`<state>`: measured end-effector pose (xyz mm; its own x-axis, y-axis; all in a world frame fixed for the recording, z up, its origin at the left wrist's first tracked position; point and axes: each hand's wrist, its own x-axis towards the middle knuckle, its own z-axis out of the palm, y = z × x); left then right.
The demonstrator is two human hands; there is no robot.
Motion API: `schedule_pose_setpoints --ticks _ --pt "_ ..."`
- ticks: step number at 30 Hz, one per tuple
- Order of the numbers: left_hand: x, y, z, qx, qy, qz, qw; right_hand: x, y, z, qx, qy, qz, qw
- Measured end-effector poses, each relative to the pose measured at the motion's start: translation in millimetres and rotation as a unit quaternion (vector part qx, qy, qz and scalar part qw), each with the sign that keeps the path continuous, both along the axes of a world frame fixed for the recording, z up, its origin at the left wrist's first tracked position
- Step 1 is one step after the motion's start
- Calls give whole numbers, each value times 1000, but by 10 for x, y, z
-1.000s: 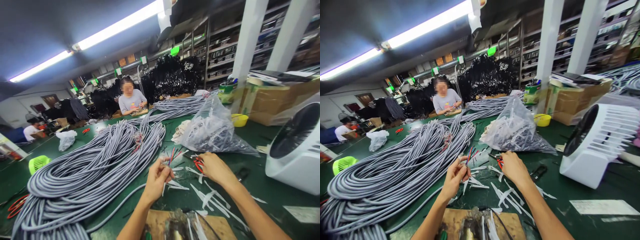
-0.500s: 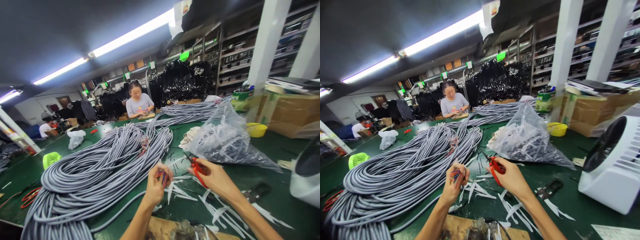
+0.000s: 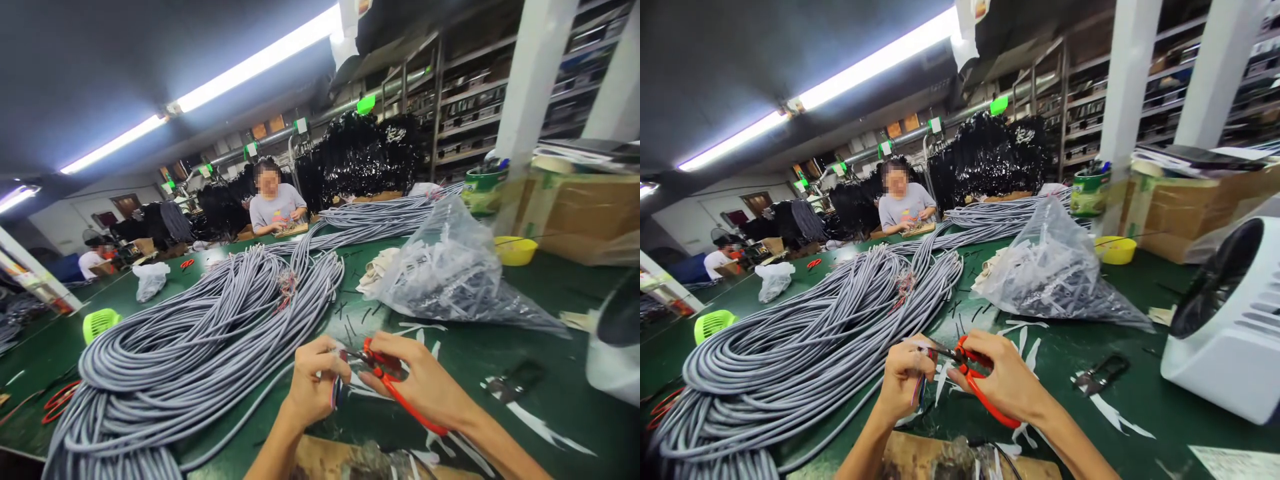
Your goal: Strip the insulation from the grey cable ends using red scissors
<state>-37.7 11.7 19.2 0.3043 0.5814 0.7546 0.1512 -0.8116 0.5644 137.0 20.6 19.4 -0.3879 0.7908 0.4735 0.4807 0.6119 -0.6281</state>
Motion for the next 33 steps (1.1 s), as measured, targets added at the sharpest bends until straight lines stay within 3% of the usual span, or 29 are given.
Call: schedule_pose_setpoints --ticks 4,11,19,26,33 --pt "18 2 9 32 29 8 999 6 -11 -13 -13 -12 11 1000" --pt "-12 -7 26 18 86 25 996 35 11 -40 -23 -14 -11 1000" --pt "-25 -22 52 -29 32 17 999 41 50 -39 -110 154 -87 978" --pt "-33 -14 31 -25 -7 11 1000 60 18 -5 -60 22 -48 997" --pt "-18 -18 10 -25 69 17 997 24 -43 33 -58 11 -9 998"
